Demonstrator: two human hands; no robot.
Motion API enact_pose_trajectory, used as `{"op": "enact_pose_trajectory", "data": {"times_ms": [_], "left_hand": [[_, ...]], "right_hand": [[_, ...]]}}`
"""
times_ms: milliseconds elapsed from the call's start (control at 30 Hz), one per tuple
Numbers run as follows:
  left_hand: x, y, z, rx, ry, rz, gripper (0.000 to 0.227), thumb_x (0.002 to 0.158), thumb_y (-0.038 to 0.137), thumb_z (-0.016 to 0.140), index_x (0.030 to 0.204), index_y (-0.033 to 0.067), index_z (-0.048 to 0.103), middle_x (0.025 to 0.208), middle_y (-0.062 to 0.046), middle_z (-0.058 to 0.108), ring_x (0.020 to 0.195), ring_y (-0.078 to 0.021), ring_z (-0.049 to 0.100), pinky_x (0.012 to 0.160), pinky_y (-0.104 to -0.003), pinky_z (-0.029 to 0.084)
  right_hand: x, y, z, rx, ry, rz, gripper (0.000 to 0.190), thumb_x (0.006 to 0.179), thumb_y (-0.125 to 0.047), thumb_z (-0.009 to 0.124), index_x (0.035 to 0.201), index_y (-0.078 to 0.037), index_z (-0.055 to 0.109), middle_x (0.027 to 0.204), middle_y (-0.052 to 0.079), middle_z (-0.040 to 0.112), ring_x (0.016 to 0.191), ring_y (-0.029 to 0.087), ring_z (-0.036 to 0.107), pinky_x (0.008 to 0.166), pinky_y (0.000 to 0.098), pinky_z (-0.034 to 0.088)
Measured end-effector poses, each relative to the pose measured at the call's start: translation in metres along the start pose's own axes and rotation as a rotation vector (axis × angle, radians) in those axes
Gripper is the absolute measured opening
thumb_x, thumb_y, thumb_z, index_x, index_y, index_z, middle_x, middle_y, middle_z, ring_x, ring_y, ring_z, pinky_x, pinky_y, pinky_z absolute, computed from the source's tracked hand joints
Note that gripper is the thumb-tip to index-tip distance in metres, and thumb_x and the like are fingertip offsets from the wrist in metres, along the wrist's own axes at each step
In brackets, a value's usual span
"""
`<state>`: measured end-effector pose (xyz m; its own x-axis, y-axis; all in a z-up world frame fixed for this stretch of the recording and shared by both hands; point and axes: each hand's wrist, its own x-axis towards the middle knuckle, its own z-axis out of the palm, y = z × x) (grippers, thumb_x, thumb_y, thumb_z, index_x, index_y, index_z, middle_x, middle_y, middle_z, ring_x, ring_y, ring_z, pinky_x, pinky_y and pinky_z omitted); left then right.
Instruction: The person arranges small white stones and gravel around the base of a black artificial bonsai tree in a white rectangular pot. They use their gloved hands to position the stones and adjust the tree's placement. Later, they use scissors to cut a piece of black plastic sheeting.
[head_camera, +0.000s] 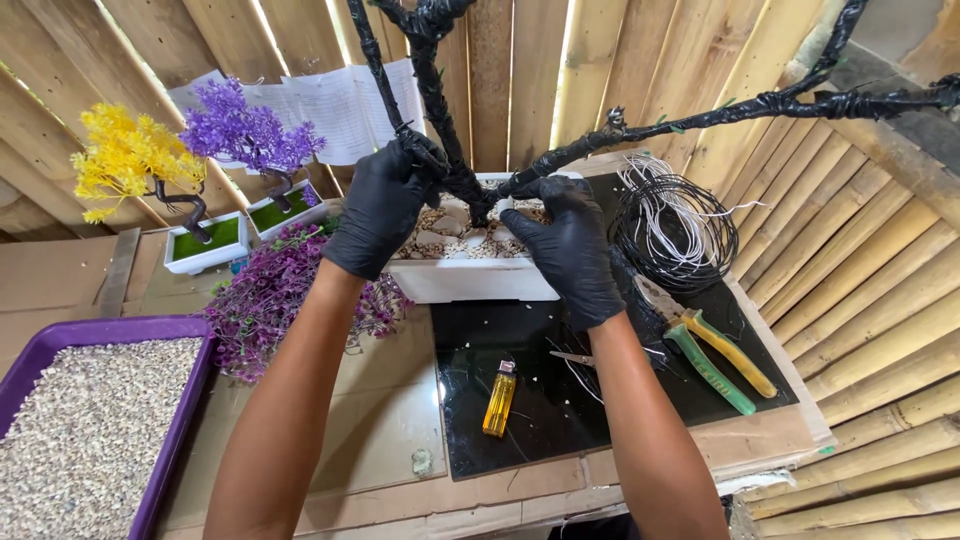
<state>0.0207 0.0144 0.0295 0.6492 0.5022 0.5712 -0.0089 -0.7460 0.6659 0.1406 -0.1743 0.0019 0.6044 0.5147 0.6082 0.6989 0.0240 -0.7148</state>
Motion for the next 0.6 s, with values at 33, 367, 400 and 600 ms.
{"op": "enact_pose_trajectory", "data": {"times_ms": [33, 367, 400, 600], "left_hand": [[0.002, -0.011, -0.001, 0.000, -0.001, 0.003, 0.013, 0.093, 0.007, 0.068, 0.088, 0.0158, 0.075, 0.064, -0.005, 0.072, 0.071, -0.0314, 0.074, 0.069, -0.043, 0.059], [-0.005, -0.010, -0.005, 0.075, -0.014, 0.054, 0.012, 0.095, 0.005, 0.065, 0.098, 0.0150, 0.072, 0.072, -0.008, 0.073, 0.082, -0.0340, 0.073, 0.083, -0.044, 0.056], [-0.005, -0.008, -0.003, 0.079, -0.025, 0.036, 0.011, 0.095, 0.006, 0.065, 0.099, 0.0136, 0.072, 0.075, -0.009, 0.074, 0.084, -0.0349, 0.073, 0.083, -0.047, 0.055], [0.005, -0.031, 0.016, 0.236, -0.011, 0.027, 0.009, 0.095, 0.014, 0.067, 0.101, 0.0145, 0.074, 0.082, -0.013, 0.074, 0.089, -0.0418, 0.071, 0.080, -0.052, 0.056]], "right_hand": [[0.000, -0.005, -0.003, 0.000, 0.003, -0.001, 0.025, 0.081, -0.019, 0.088, 0.103, -0.011, 0.080, 0.097, 0.018, 0.074, 0.101, 0.039, 0.066, 0.096, 0.0438, 0.051], [0.000, -0.001, -0.004, 0.019, 0.040, -0.020, 0.023, 0.084, -0.021, 0.088, 0.104, -0.013, 0.080, 0.097, 0.014, 0.076, 0.101, 0.034, 0.068, 0.095, 0.0393, 0.051], [-0.001, -0.002, -0.007, 0.016, 0.034, -0.028, 0.020, 0.086, -0.019, 0.086, 0.104, -0.012, 0.080, 0.096, 0.014, 0.076, 0.102, 0.035, 0.068, 0.095, 0.0398, 0.052], [-0.002, 0.001, -0.005, 0.042, -0.015, -0.033, 0.017, 0.085, -0.022, 0.085, 0.100, -0.015, 0.080, 0.097, 0.011, 0.077, 0.105, 0.034, 0.068, 0.101, 0.0411, 0.048]]}}
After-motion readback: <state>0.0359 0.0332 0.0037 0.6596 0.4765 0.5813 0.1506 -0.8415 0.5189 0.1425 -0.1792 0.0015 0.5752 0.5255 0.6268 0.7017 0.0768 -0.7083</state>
